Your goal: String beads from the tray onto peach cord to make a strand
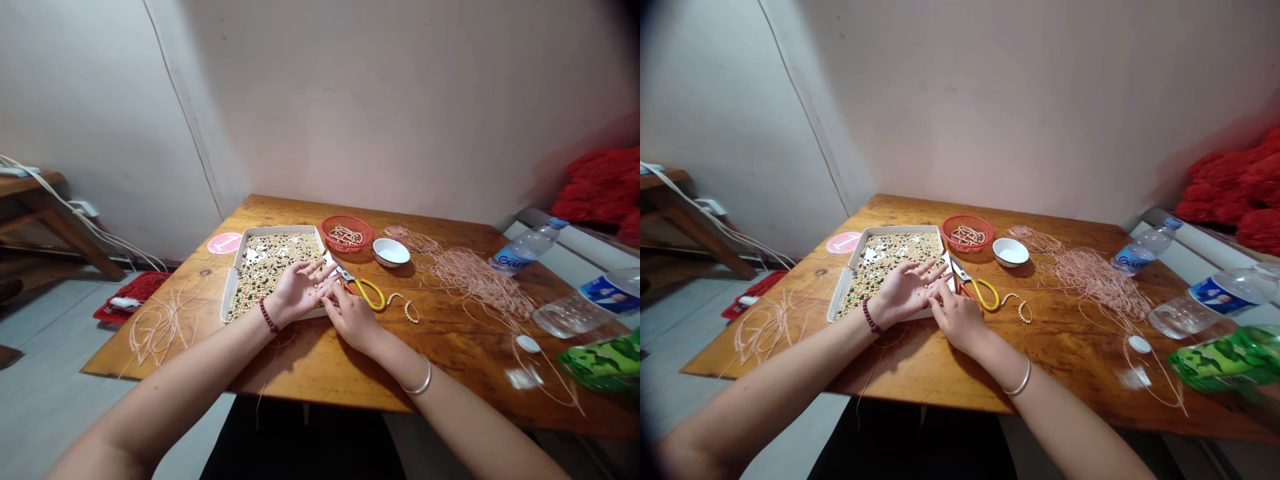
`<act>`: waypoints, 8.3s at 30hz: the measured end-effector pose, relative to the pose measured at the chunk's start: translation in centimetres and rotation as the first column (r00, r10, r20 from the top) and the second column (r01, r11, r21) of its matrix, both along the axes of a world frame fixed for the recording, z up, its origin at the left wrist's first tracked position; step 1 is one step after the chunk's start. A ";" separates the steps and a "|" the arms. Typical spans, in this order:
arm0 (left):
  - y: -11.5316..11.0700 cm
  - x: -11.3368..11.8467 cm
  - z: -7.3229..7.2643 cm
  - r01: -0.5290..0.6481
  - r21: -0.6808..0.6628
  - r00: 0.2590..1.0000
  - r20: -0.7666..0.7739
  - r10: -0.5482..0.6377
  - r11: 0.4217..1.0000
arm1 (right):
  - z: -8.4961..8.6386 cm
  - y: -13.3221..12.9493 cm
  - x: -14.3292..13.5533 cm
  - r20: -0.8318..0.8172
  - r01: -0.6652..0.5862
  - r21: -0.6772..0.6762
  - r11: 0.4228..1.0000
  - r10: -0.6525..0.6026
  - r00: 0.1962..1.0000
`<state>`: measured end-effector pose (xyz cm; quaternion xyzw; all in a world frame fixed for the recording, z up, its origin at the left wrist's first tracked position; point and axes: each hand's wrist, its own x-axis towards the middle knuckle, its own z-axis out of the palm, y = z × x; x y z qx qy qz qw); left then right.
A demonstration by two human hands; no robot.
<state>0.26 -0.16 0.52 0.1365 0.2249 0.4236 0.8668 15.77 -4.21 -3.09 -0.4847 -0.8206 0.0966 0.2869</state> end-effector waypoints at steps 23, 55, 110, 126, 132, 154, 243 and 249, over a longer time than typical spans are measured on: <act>0.1 0.1 -0.8 0.046 0.083 0.998 -0.033 -0.044 0.996 | -0.2 0.2 0.0 0.018 0.088 0.011 0.996 -0.088 0.996; -0.1 0.2 -0.2 -0.010 -0.029 1.000 -0.013 0.009 1.000 | -0.2 0.1 -0.1 0.020 0.104 0.048 0.993 -0.106 0.994; 0.0 0.6 -0.9 0.028 0.067 0.985 -0.169 -0.017 0.997 | -0.3 0.2 -0.3 -0.017 0.097 -0.003 0.995 -0.098 0.995; 1.7 -1.6 0.0 -0.129 0.052 0.990 0.070 0.125 0.990 | 3.7 3.2 -2.4 -0.900 -0.495 -0.434 0.753 -0.332 0.283; 2.2 -2.5 0.2 -0.182 0.040 0.981 0.081 0.179 0.982 | 2.2 3.8 -2.4 -0.910 -0.594 -0.398 0.699 -0.383 0.158; 1.8 -2.1 0.1 -0.134 0.076 0.990 0.046 0.131 0.988 | 2.7 3.3 -0.9 -0.909 -0.514 -0.265 0.816 -0.389 -0.149; 1.6 -0.6 -0.7 -0.017 -0.011 0.997 -0.075 0.016 1.000 | -1.0 1.8 -2.4 -0.076 0.158 0.218 0.963 -0.144 0.987; 1.5 -0.6 -0.5 0.020 0.044 0.988 -0.153 -0.013 0.999 | -0.8 2.1 -2.5 0.006 0.137 0.269 0.953 -0.144 0.990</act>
